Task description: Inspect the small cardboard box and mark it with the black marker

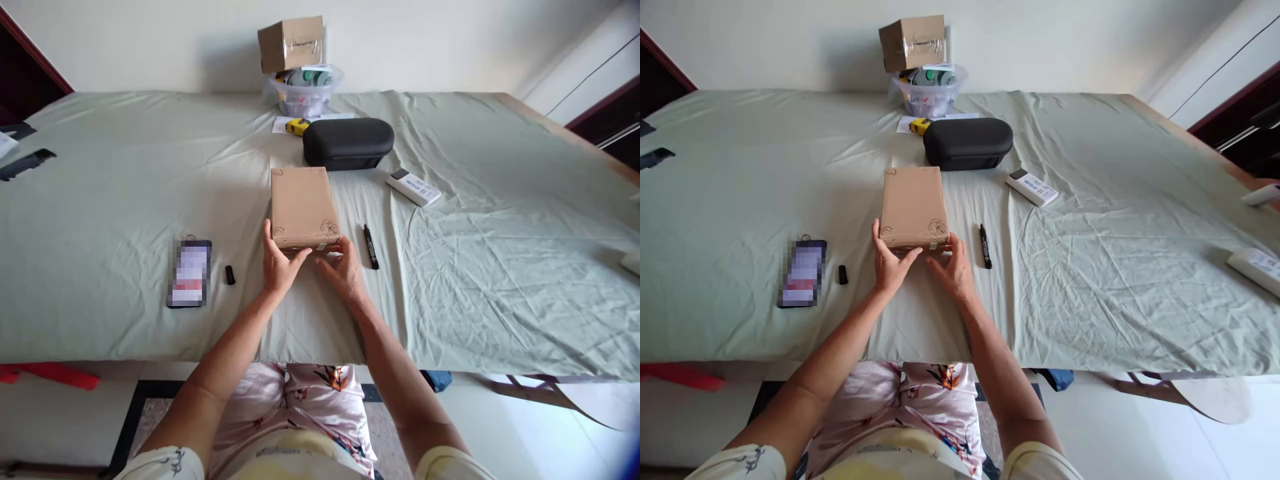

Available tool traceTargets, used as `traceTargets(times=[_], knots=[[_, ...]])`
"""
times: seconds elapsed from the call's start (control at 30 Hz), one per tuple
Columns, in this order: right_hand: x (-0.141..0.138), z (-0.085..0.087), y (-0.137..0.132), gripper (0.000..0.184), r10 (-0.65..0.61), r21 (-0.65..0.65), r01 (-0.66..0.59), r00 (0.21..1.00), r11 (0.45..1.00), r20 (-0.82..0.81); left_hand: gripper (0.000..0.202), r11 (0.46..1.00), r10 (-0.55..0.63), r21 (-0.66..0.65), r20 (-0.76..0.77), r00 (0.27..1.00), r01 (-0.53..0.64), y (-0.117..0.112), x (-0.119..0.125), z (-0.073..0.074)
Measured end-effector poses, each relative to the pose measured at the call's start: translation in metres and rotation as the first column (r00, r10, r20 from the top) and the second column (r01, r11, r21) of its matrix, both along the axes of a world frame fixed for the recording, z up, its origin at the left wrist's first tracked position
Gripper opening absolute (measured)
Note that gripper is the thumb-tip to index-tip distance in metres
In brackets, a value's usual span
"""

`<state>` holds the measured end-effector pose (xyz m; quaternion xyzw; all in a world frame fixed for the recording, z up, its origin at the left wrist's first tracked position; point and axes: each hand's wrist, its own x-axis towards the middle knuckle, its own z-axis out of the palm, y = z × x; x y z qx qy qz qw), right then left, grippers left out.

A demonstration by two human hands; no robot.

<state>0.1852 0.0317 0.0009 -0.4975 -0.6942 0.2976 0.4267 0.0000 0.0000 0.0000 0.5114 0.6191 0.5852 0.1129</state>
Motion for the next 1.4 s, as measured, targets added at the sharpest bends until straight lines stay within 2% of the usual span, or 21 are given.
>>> traceTargets(times=[0.17, 0.23, 0.33, 0.43, 0.5, 0.57, 0.67, 0.7, 0.77, 0.83, 0.9, 1.03, 1.13, 1.27, 1.4], knots=[[0.002, 0.01, -0.006, 0.072, 0.019, -0.024, -0.018, 0.999, 1.0, 0.032, 0.128, 0.999, -0.02, -0.04, 0.055, 0.998, 0.022, -0.001, -0.002, 0.003], [0.01, 0.022, 0.002, 0.07, 0.094, -0.089, -0.088, 0.993, 0.992, 0.068, 0.128, 0.997, -0.033, -0.062, 0.077, 0.996, 0.038, -0.001, -0.004, 0.004], [0.026, 0.043, 0.02, 0.061, 0.26, -0.236, -0.219, 0.953, 0.947, 0.156, 0.129, 0.995, -0.048, -0.081, 0.092, 0.995, 0.055, -0.002, -0.006, 0.005], [0.031, 0.053, 0.034, 0.061, 0.322, -0.239, -0.26, 0.906, 0.936, 0.274, 0.127, 0.996, -0.058, -0.064, 0.096, 0.994, 0.065, -0.001, -0.008, 0.004], [0.027, 0.048, 0.035, 0.063, 0.274, -0.208, -0.212, 0.901, 0.955, 0.337, 0.126, 0.997, -0.057, -0.046, 0.09, 0.994, 0.062, -0.001, -0.008, 0.003], [0.021, 0.036, 0.032, 0.06, 0.153, -0.157, -0.101, 0.916, 0.982, 0.372, 0.125, 0.998, -0.048, -0.033, 0.072, 0.996, 0.05, -0.001, -0.009, 0.001], [0.014, 0.018, 0.027, 0.047, 0.051, -0.085, -0.023, 0.935, 0.996, 0.35, 0.124, 1.0, -0.027, -0.014, 0.025, 0.999, 0.027, 0.0, -0.01, -0.001], [0.014, 0.014, 0.027, 0.049, 0.046, -0.069, -0.025, 0.946, 0.997, 0.322, 0.123, 1.0, -0.02, -0.008, 0.011, 1.0, 0.02, 0.0, -0.01, -0.001], [0.016, 0.011, 0.026, 0.066, 0.048, -0.03, -0.042, 0.97, 0.999, 0.238, 0.12, 1.0, -0.009, -0.002, -0.012, 1.0, 0.009, 0.0, -0.01, 0.0], [0.019, 0.012, 0.026, 0.084, 0.052, 0.019, -0.056, 0.986, 0.998, 0.157, 0.119, 1.0, 0.003, 0.002, -0.025, 1.0, -0.003, -0.001, -0.011, 0.003], [0.021, 0.015, 0.023, 0.089, 0.053, 0.055, -0.06, 0.991, 0.997, 0.124, 0.119, 1.0, 0.013, 0.008, -0.034, 0.999, -0.013, -0.002, -0.012, 0.006], [0.023, 0.023, 0.019, 0.079, 0.061, 0.078, -0.071, 0.99, 0.994, 0.129, 0.112, 1.0, 0.006, -0.018, -0.048, 0.999, -0.007, -0.005, -0.019, 0.014], [0.025, 0.028, 0.017, 0.072, 0.075, 0.106, -0.087, 0.991, 0.99, 0.113, 0.097, 1.0, -0.01, -0.026, -0.083, 0.997, 0.008, -0.006, -0.023, 0.016], [0.026, 0.034, 0.017, 0.074, 0.023, 0.152, -0.025, 1.0, 0.988, 0.018, 0.075, 0.999, -0.03, 0.038, -0.138, 0.99, 0.035, -0.005, -0.023, 0.013], [0.021, 0.04, 0.014, 0.076, 0.002, 0.133, 0.009, 0.997, 0.991, -0.082, 0.069, 0.996, -0.026, 0.085, -0.139, 0.99, 0.038, -0.004, -0.022, 0.012]])
